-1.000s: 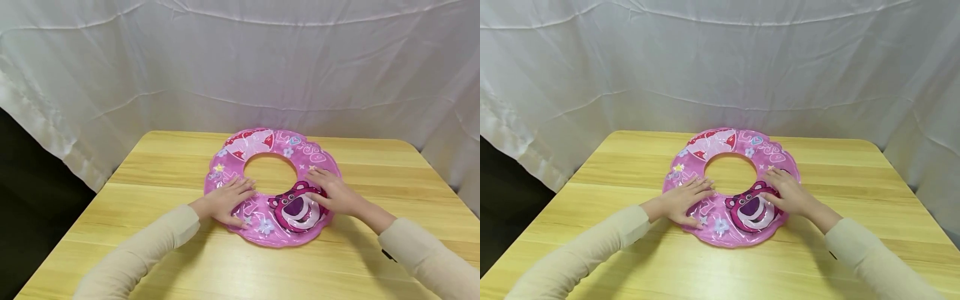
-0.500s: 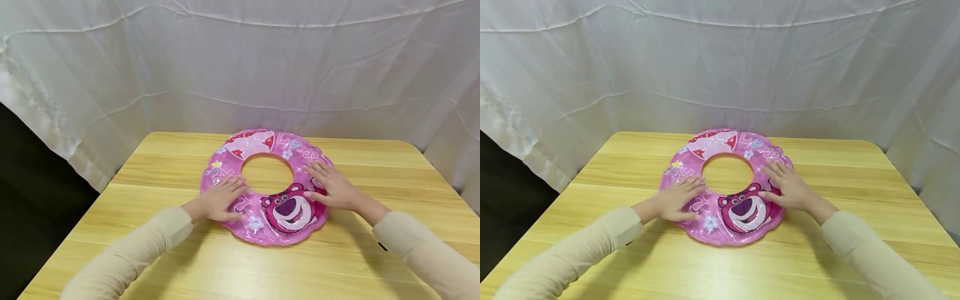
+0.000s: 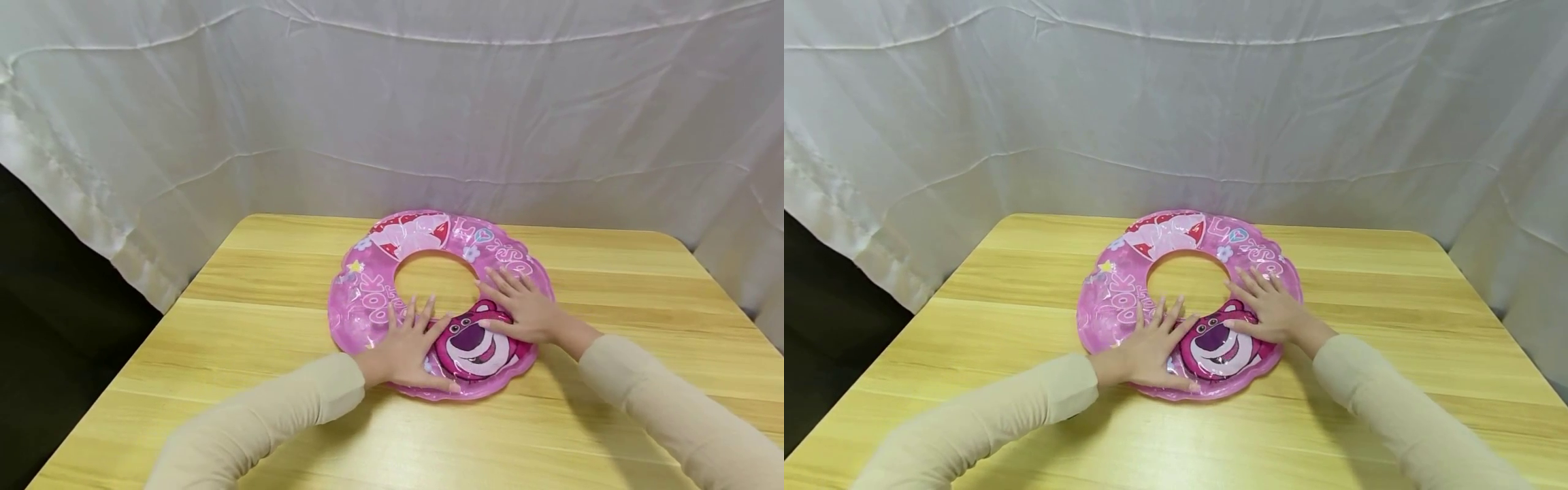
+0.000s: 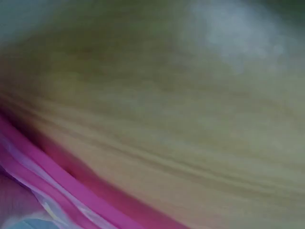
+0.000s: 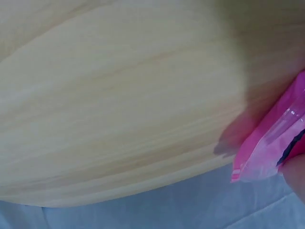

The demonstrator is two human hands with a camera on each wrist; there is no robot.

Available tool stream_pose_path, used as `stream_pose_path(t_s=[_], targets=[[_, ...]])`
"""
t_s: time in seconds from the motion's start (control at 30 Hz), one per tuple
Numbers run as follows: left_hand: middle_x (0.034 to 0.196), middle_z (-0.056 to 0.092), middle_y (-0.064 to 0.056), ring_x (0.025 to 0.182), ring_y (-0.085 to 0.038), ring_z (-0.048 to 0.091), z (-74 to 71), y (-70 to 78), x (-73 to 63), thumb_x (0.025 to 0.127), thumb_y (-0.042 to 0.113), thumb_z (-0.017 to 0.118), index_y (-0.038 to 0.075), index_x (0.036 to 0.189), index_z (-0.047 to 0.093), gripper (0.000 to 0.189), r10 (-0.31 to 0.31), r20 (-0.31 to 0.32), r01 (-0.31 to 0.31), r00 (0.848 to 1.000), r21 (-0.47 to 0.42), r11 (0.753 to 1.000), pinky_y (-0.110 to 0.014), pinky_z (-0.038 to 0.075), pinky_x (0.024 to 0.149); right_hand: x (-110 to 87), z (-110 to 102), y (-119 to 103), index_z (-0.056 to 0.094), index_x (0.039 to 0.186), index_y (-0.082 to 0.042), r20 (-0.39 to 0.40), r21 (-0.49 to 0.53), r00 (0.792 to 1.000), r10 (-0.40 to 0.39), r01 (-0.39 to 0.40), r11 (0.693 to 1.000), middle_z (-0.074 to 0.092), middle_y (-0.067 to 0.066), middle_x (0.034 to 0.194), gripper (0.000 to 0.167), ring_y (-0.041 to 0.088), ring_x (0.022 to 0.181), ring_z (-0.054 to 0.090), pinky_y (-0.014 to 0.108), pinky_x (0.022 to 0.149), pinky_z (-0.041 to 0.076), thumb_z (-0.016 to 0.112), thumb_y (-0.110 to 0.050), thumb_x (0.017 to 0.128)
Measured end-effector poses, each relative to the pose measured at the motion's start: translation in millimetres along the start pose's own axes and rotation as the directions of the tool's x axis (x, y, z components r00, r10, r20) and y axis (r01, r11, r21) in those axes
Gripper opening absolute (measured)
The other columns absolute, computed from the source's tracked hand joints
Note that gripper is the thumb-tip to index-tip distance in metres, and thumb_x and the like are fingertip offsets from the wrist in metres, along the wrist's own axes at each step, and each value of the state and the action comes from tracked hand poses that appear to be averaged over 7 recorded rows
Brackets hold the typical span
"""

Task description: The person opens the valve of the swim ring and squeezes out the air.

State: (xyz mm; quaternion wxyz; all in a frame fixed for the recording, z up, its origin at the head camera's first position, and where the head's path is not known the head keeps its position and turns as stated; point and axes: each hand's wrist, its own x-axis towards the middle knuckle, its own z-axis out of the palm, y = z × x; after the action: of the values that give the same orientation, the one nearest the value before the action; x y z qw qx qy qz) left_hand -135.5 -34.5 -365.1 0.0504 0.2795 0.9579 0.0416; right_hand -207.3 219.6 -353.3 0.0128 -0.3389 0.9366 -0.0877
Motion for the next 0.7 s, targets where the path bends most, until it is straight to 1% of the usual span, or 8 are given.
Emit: stream_pose_path(t_s=[0.1, 0.3, 0.5, 0.6, 0.7], targets=[[0.156, -0.011, -0.014, 0.14, -0.048, -0.004, 2.3, -1.3, -0.3, 0.068, 0.081, 0.051, 0.031, 0.15, 0.003, 0.108, -0.01, 0.017, 0.009, 1.0, 0.003, 1.0, -0.073, -0.001, 0.103, -0.2, 5.1, -0.2, 0.03, 0.146, -0.014, 0.011, -0.015, 1.0, 0.008, -0.008, 1.0, 0.017, 0.021, 0.154, 0.071, 0.045, 0.14, 0.01, 0.066, 0.11, 0.005, 0.049, -0.051, 0.089], [0.157, -0.009, -0.014, 0.139, -0.049, -0.002, 3.8, 0.0, 1.6, 0.07, 0.081, 0.047, 0.036, 0.149, -0.001, 0.103, -0.014, 0.056, 0.013, 0.998, 0.009, 1.0, -0.073, -0.001, 0.103, -2.3, 9.8, 0.9, 0.035, 0.144, -0.016, 0.039, -0.039, 0.999, 0.021, -0.019, 0.999, 0.021, 0.021, 0.153, 0.068, 0.047, 0.14, 0.01, 0.066, 0.11, 0.004, 0.048, -0.053, 0.089], [0.157, -0.007, -0.011, 0.14, -0.047, -0.001, 2.7, 1.3, 2.9, 0.072, 0.079, 0.047, 0.037, 0.148, -0.001, 0.099, -0.029, 0.086, 0.029, 0.996, 0.001, 1.0, -0.071, -0.002, 0.105, -3.0, 12.7, -2.1, 0.04, 0.142, -0.015, 0.054, -0.069, 0.998, 0.03, -0.026, 0.997, 0.024, 0.02, 0.152, 0.064, 0.046, 0.139, 0.012, 0.065, 0.11, 0.004, 0.047, -0.053, 0.09], [0.157, -0.008, -0.01, 0.14, -0.047, -0.002, 1.3, 0.7, 2.7, 0.075, 0.076, 0.047, 0.038, 0.148, -0.001, 0.096, -0.036, 0.111, 0.038, 0.993, -0.015, 0.999, -0.07, -0.003, 0.106, -1.8, 12.9, -4.9, 0.039, 0.142, -0.016, 0.062, -0.081, 0.997, 0.038, -0.033, 0.996, 0.025, 0.02, 0.151, 0.065, 0.046, 0.139, 0.013, 0.064, 0.111, 0.004, 0.046, -0.054, 0.09], [0.157, -0.006, -0.011, 0.14, -0.048, -0.001, -0.1, 0.7, 3.2, 0.077, 0.074, 0.047, 0.037, 0.149, 0.001, 0.093, -0.037, 0.118, 0.041, 0.992, -0.034, 0.999, -0.069, -0.004, 0.106, -0.3, 12.2, -6.2, 0.038, 0.143, -0.016, 0.075, -0.101, 0.996, 0.045, -0.037, 0.994, 0.025, 0.02, 0.151, 0.066, 0.047, 0.139, 0.014, 0.065, 0.11, 0.004, 0.046, -0.054, 0.09]])
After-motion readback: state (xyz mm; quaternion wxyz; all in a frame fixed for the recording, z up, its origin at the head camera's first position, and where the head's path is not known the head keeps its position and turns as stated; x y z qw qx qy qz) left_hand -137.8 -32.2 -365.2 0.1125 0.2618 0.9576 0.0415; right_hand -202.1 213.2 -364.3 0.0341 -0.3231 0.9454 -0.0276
